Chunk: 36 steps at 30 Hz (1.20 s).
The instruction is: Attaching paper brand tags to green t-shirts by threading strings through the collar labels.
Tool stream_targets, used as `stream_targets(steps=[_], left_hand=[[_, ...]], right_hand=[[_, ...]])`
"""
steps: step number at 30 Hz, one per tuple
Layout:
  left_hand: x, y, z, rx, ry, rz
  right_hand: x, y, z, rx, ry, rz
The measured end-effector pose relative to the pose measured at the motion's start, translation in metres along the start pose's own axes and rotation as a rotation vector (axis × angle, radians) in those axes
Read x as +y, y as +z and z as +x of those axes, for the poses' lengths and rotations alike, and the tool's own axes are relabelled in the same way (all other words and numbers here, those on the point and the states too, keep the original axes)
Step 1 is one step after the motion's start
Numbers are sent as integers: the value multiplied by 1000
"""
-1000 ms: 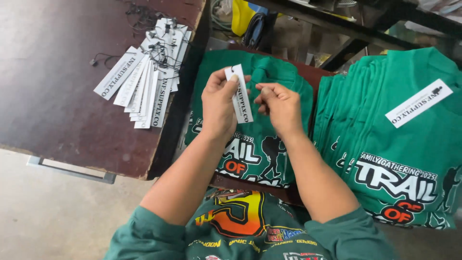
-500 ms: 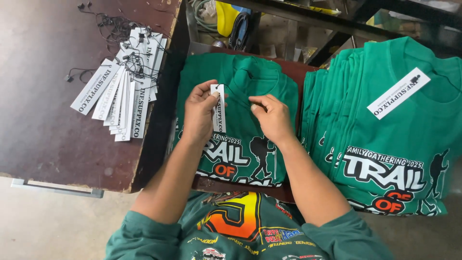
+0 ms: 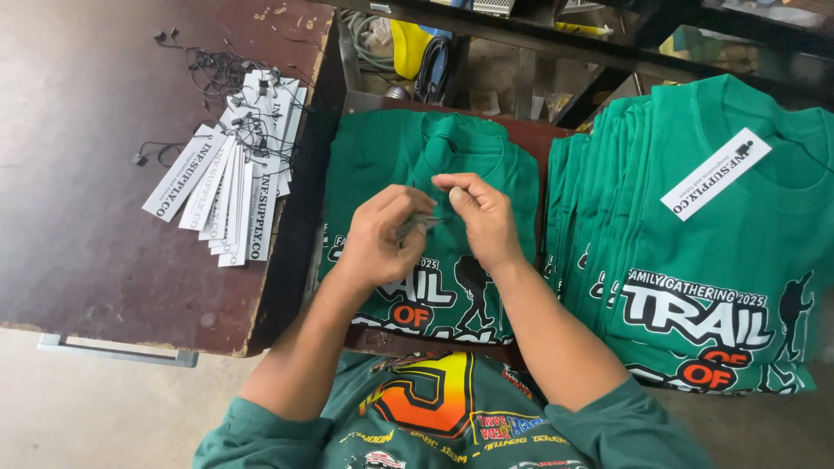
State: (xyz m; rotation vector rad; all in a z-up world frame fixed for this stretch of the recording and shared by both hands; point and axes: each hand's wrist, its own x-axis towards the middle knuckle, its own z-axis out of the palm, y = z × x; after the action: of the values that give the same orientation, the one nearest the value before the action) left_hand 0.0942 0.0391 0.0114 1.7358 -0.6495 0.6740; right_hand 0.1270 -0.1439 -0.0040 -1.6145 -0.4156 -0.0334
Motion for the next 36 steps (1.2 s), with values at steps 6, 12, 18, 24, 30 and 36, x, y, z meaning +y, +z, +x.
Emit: stream_targets(steps=[6, 12, 18, 24, 30, 36], left_hand=[[-12, 4, 6, 133, -155, -164], [-20, 7, 26, 294, -312, -339], [-43, 15, 24, 464, -508, -908], [-51, 17, 25, 421, -549, -1087], [-64, 23, 21, 364, -572, -1104], [-40, 18, 27, 410, -559, -896]], right_hand=[[-2, 13, 8, 18, 64, 29], [2, 20, 17, 72, 113, 75], [-7, 22, 22, 56, 116, 94], [0, 24, 33, 0, 169, 197], [22, 15, 55, -33, 119, 156], [16, -2, 69, -34, 53, -115]])
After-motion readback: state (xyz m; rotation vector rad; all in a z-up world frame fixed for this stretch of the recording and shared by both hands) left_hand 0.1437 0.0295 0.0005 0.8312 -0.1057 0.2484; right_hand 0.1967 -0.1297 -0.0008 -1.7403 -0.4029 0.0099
